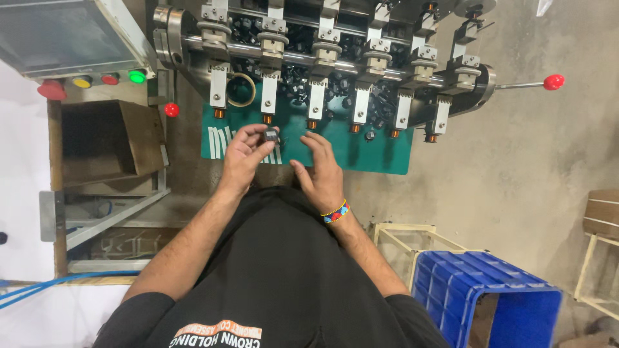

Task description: The person stands at an industrial machine and loads small copper cylindrical components one at a time into slots on the machine's green work surface, occasionally picking up stray parts from the mat and repositioning them. At one point they use scissors to trim something at the machine, and they pull the machine's red-handled lever during operation.

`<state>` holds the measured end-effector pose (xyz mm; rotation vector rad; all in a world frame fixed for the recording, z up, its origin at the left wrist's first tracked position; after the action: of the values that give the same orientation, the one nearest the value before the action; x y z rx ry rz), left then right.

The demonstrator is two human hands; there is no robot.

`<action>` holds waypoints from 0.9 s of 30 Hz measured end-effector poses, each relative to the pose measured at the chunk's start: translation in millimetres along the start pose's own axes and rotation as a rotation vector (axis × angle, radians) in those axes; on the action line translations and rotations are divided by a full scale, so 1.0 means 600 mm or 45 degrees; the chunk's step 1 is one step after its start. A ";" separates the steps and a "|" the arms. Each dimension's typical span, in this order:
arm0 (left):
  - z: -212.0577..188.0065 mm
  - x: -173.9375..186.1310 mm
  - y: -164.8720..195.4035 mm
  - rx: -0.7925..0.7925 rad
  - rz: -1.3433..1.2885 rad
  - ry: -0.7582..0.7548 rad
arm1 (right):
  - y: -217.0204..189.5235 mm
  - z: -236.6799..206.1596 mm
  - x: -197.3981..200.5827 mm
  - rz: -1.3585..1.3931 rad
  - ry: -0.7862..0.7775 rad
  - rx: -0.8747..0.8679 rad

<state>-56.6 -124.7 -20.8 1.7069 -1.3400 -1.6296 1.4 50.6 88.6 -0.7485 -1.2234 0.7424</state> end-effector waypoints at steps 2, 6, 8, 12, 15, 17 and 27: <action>-0.011 -0.005 0.000 -0.023 0.125 -0.053 | -0.008 0.013 -0.014 0.086 -0.161 -0.070; -0.029 0.003 -0.013 -0.092 0.309 0.038 | -0.001 0.031 -0.037 0.041 -0.251 -0.118; -0.032 0.014 -0.021 -0.095 0.206 0.074 | 0.014 0.029 -0.047 -0.016 -0.257 -0.161; -0.031 0.027 -0.036 0.030 -0.080 0.069 | 0.038 0.001 -0.062 -0.046 -0.161 -0.141; -0.027 0.033 -0.035 0.125 -0.196 0.091 | 0.048 -0.022 -0.072 0.024 -0.239 -0.120; -0.023 0.033 -0.028 0.148 -0.233 0.108 | 0.048 -0.034 -0.073 0.253 -0.302 -0.125; -0.020 0.012 -0.007 0.385 -0.483 0.133 | 0.030 -0.075 -0.048 0.368 -0.516 -0.233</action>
<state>-45.1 -132.5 -25.0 2.3096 -1.3247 -1.5576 38.9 32.4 50.6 -0.9698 -1.5836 1.0661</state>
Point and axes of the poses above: each hand's wrist, its own z-axis towards the middle knuckle, its own x-axis out of the back of the hand, y = z × x, the point moved 3 cm from there along z, towards the middle knuckle, and after that the axes turned 1 degree about -x, right-handed, at the moved point
